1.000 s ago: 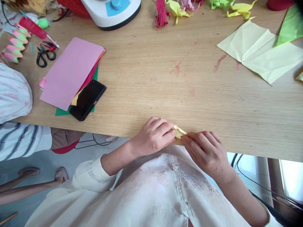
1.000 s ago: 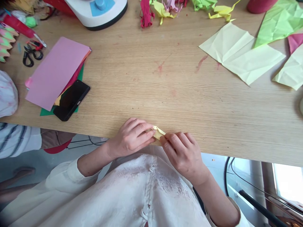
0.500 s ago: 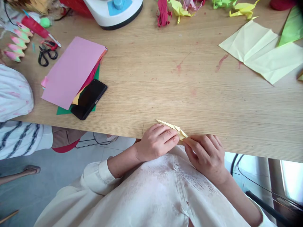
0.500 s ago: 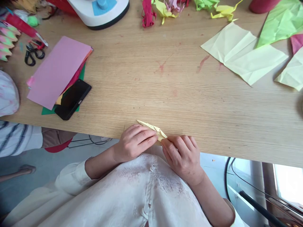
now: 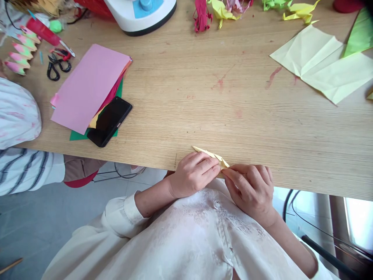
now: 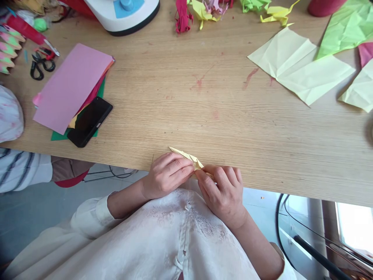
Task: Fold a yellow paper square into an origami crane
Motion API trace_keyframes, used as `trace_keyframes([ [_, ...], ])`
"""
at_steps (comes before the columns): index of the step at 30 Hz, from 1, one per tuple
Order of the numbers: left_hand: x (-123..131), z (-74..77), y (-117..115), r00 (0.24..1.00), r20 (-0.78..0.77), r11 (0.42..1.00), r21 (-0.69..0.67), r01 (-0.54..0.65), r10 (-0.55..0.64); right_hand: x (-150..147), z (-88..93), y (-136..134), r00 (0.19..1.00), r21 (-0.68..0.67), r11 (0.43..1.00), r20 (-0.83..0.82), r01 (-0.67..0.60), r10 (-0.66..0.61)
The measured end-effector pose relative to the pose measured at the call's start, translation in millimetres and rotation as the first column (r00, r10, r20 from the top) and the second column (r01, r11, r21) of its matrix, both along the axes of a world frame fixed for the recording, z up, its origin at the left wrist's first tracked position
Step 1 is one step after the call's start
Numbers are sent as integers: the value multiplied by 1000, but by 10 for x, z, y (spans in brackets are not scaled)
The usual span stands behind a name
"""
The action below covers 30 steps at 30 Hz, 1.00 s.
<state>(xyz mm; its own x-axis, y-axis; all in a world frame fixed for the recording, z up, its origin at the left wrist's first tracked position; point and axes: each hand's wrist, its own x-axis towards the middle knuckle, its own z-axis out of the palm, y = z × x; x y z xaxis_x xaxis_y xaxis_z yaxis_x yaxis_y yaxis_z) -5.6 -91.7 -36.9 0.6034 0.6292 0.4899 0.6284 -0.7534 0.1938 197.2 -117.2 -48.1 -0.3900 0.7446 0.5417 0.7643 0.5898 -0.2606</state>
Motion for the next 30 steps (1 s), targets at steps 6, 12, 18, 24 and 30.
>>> trace_keyframes([
  [6,-13,56,9,1000,-12,985,-174,-11,9,-5,-16,-53,997,-1,997,-11,74,-74],
  [12,19,74,21,999,9,976,-217,-28,30,-46,-29,-63,990,-48,991,-58,124,-127],
  [18,35,63,12,999,-7,973,-228,-44,44,65,-58,-125,984,-59,987,-87,149,-154],
  [24,29,72,23,999,27,967,-255,-25,33,229,-51,-222,970,-59,975,-102,215,-220],
  [30,24,83,36,999,20,962,-272,-19,26,171,-29,-179,975,-107,976,-97,190,-200],
])
